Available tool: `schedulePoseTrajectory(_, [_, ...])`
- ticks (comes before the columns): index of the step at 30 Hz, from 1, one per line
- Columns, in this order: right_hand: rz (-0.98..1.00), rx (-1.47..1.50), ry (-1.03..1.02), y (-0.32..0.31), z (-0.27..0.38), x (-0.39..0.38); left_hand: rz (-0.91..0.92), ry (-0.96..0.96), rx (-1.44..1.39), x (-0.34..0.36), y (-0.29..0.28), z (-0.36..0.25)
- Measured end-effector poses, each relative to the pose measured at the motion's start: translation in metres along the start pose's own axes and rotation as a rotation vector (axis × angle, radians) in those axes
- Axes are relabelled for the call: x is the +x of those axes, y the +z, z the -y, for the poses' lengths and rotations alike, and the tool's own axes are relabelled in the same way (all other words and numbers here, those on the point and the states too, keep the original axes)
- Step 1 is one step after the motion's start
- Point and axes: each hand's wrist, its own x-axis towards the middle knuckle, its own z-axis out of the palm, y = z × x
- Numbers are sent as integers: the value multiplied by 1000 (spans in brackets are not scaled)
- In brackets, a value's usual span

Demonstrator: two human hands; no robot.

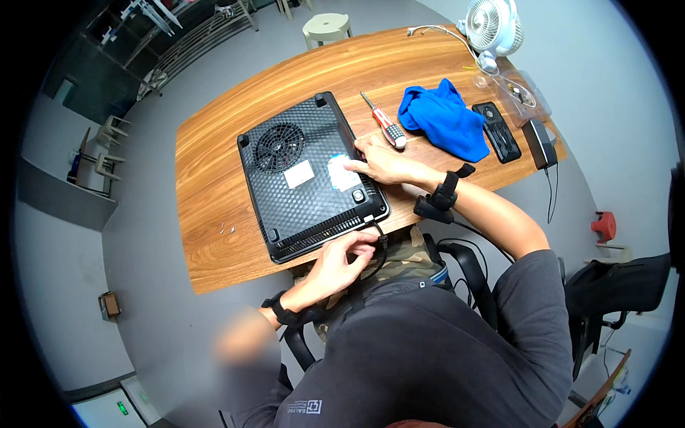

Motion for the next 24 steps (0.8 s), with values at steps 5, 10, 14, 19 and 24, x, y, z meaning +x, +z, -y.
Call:
schedulePoseTrajectory(5, [-9,-16,5,7,-16,8,-150,385,700,13,-39,-32])
schedulePoseTrajectory(10, [-17,38,43,2,-5,6,-60,154,1085,19,-66,-33])
schedulePoseTrajectory(14, [-56,115,33,3,-8,6,-25,-60,1147,20,-83,-34])
schedulePoseTrajectory(19, [-43,36,8,2,-4,5,-6,-65,1132,21,-85,-29])
schedulePoseTrajectory(24, [89,-104,64,-14,9,10,-13,-54,1130,22,-86,-27])
